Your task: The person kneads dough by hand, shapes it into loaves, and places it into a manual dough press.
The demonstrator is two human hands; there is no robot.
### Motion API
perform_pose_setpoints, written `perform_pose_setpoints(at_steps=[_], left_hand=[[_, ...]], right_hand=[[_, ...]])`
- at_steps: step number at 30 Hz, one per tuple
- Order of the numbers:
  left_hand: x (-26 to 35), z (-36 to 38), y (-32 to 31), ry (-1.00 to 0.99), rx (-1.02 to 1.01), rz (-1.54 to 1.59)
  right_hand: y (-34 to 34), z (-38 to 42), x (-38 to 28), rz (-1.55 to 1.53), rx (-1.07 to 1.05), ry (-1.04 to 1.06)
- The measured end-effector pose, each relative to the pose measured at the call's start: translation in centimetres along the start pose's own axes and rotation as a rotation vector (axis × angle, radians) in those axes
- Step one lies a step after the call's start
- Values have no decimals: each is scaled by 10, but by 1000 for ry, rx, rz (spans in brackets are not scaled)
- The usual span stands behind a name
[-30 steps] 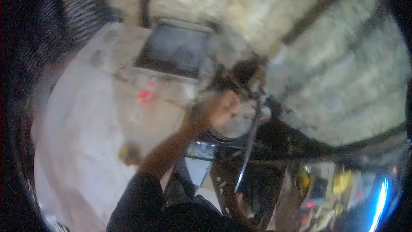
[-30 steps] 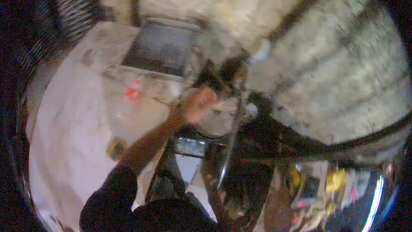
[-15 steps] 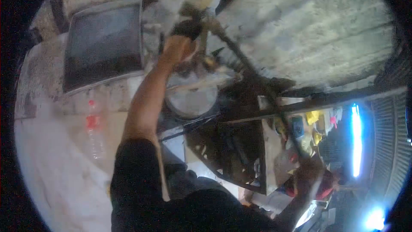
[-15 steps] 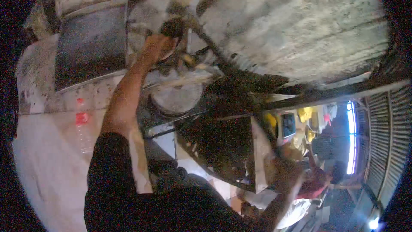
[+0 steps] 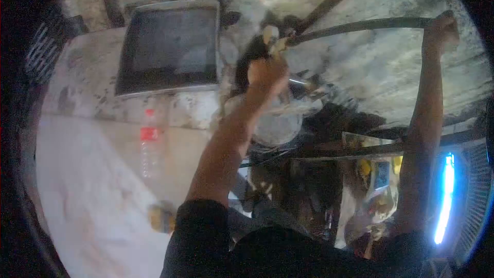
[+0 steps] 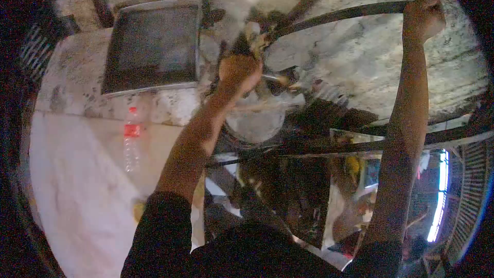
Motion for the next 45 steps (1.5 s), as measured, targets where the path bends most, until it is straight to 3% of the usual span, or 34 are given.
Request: perform_pose_setpoints(at_steps=[1, 4, 7, 9, 10, 11, 13, 15, 17, 19, 22, 23, 26, 29, 31, 37, 41, 45], left_hand=[[1, 19, 20, -8, 41, -17], [7, 55, 26, 23, 37, 16], [10, 61, 20, 52, -11, -22], [4, 101, 27, 22, 409, -38], [0, 131, 28, -1, 618, -56], [-4, 163, 12, 20, 479, -33], [-23, 246, -64, 10, 464, -48], [-50, 375, -154, 78, 486, -160], [-67, 524, -191, 521, 280, 33], [-47, 680, -200, 1029, 249, 331], [24, 773, -195, 1409, 412, 781], [40, 788, -199, 1505, 351, 770], [29, 736, -242, 1471, -14, 579], [-20, 628, -298, 1125, -354, 322], [-46, 565, -327, 914, -462, 224], [-56, 393, -328, 993, -352, 127], [-62, 371, -339, 1062, -283, 110], [-52, 392, -322, 1163, -162, 156]], right_hand=[[-4, -3, 1, -139, -10, -106], [-47, -19, 39, 51, -228, -79], [14, 4, 0, -177, -165, 242], [30, 23, 9, -229, 17, 419], [51, 51, 24, -576, -94, 163], [55, 89, 40, -709, -122, 20], [40, 190, 68, -837, -264, -209], [9, 331, 85, -910, -551, -488], [-12, 507, 91, -922, -925, -801], [4, 684, 81, -885, -1309, -1132], [78, 861, 23, -850, -1694, -1527], [100, 891, -2, -857, -1761, -1629], [131, 929, -72, -906, -1807, -1796], [128, 923, -107, -952, -1766, -1808], [124, 922, -94, -947, -1742, -1811], [138, 973, 66, -706, -1607, -1939], [162, 998, 131, -596, -1612, -1976], [155, 987, 129, -618, -1703, -1943]])
Point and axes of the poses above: each hand's wrist, its own z-axis away from the middle knuckle, its own y-axis out of the back of the hand, x = y × z, the point moved 10 cm from there along -z, towards the middle knuckle, and after that the axes turned 2 degrees about -y, right-handed, at the moved point
